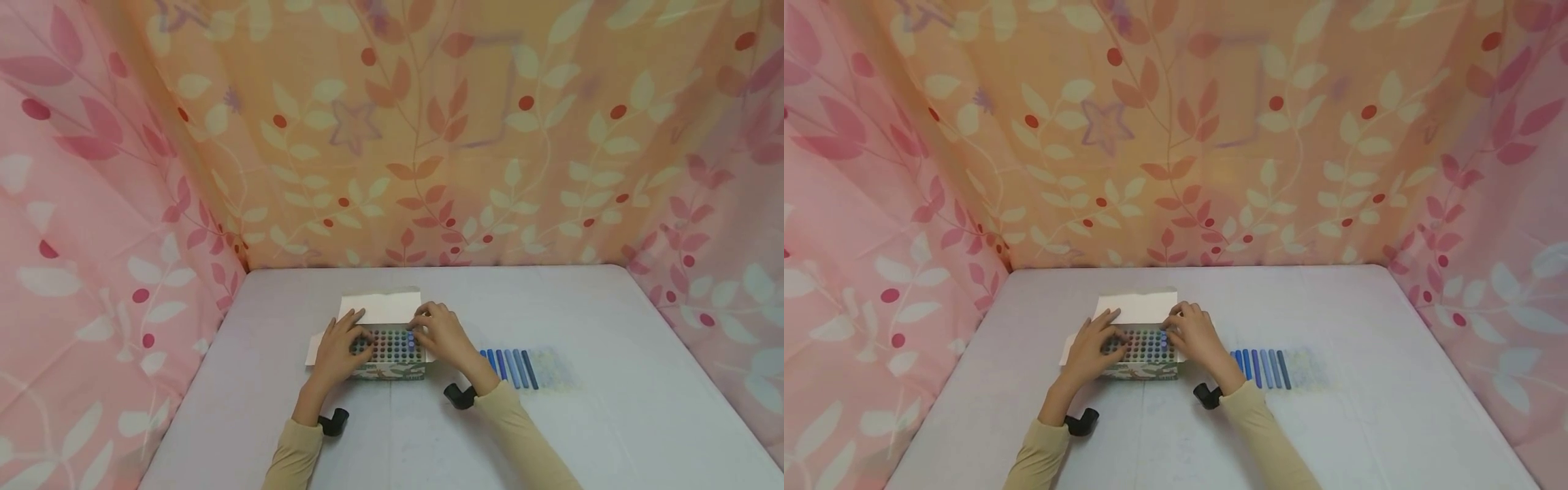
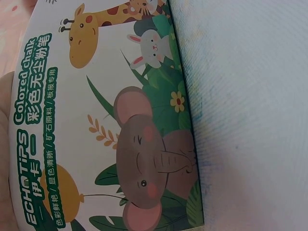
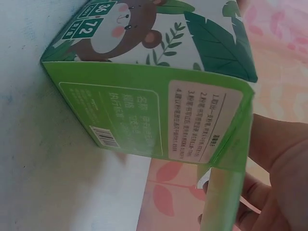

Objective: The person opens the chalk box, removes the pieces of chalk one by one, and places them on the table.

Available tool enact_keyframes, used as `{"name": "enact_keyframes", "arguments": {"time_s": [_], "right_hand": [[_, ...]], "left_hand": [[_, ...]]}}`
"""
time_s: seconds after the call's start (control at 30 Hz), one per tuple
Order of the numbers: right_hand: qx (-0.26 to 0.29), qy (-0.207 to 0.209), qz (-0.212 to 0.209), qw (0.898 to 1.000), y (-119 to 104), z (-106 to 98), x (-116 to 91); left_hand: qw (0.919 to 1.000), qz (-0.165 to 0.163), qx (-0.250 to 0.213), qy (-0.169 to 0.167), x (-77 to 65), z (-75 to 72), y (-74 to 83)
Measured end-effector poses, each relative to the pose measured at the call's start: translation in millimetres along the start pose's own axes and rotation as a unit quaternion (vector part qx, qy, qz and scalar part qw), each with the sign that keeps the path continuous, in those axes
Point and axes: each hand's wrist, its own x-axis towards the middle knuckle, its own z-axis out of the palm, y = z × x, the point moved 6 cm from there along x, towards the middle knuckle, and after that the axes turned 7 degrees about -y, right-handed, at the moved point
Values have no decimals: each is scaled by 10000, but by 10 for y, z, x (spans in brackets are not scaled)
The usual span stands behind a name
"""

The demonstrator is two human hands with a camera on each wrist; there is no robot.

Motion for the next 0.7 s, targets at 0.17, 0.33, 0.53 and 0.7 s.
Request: {"name": "enact_keyframes", "arguments": {"time_s": [0.17,0.33,0.53,0.7], "right_hand": [[-92,175,-151,9997,-23,-29,2],[130,528,-188,9983,-25,-88,-11],[708,1150,-240,9905,-27,-255,-47],[1195,1659,-349,9782,-29,-484,-91]], "left_hand": [[10000,9,-16,16,-4,-7,5],[10000,41,-34,16,-6,-9,12],[10000,73,-11,27,-6,-11,19],[9999,101,-18,93,-8,-25,26]]}}
